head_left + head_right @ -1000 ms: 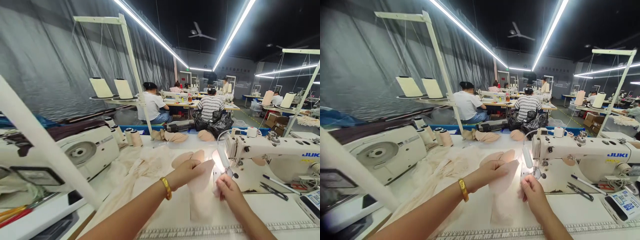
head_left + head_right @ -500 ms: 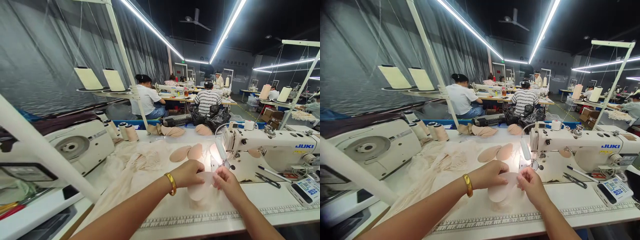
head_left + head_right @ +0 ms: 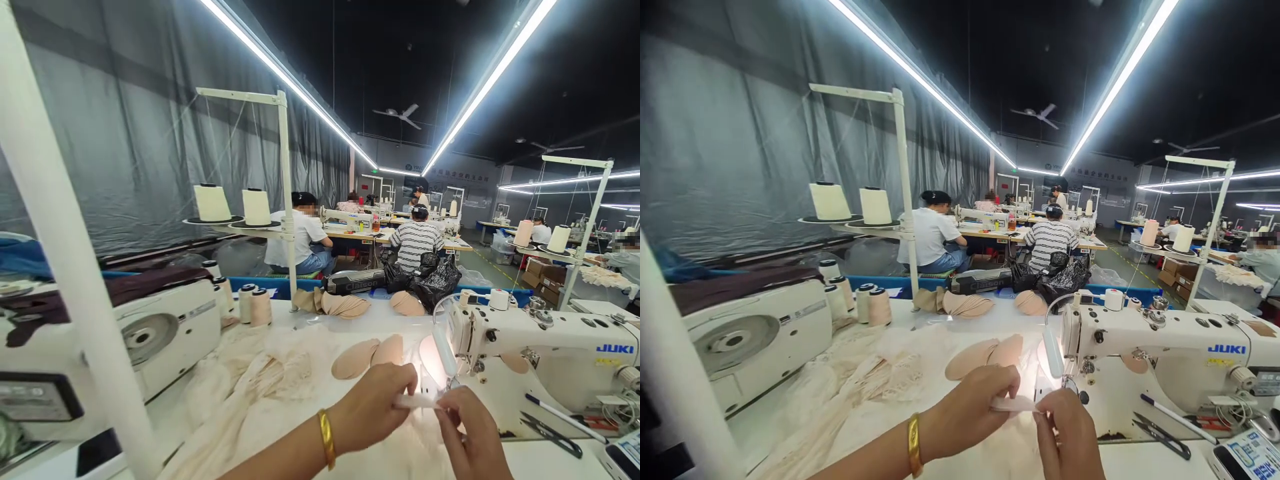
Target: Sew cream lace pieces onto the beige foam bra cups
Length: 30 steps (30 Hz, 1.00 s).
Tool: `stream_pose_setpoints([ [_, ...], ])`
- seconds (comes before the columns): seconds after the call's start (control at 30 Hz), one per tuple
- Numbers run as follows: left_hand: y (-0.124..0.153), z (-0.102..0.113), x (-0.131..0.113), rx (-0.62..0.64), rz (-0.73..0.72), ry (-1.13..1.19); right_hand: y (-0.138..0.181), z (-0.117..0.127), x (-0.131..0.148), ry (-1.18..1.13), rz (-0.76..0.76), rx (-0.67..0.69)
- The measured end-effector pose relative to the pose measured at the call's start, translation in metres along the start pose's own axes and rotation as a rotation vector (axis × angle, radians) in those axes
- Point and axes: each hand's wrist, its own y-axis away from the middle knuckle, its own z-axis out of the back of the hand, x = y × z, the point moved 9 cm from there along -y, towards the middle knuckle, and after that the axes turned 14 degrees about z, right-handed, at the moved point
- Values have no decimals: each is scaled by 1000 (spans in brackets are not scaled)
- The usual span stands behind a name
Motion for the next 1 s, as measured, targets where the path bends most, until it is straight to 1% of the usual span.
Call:
stream_pose_setpoints([
  [0.03,4,4,1,-99,-52,-52,-5,-1,4,24,71,16],
  [0.07,9,4,1,-164,-104,-122,-7,-4,5,43,137,56],
  [0.1,14,-1,2,-190,-144,-200,-7,-10,4,60,189,117],
  [0.13,18,-10,3,-171,-170,-274,-5,-18,-1,79,220,193],
  [0.2,25,-33,5,-42,-185,-355,8,-34,-18,122,237,342],
  [0.27,30,-52,1,73,-209,-367,23,-44,-36,139,239,448],
  [0.3,31,-59,-5,100,-246,-367,29,-46,-44,131,235,480],
  [0.37,28,-69,-20,109,-351,-380,36,-45,-57,78,199,524],
  [0.43,17,-80,-30,115,-419,-411,35,-40,-66,-10,131,546],
  [0.5,3,-92,-30,145,-408,-447,29,-31,-70,-98,72,551],
  [0.53,-4,-98,-28,162,-391,-459,25,-26,-70,-127,66,550],
  [0.6,-10,-106,-24,171,-364,-455,20,-18,-67,-124,103,554],
  [0.67,-9,-107,-23,137,-361,-410,19,-12,-63,-38,168,581],
  [0.73,-4,-101,-23,82,-354,-331,23,-8,-61,89,205,638],
  [0.8,0,-94,-23,57,-348,-226,27,-5,-60,185,220,701],
  [0.9,3,-89,-22,81,-336,-113,27,0,-50,185,265,707],
  [1.0,2,-89,-21,112,-313,-86,23,3,-43,152,271,690],
])
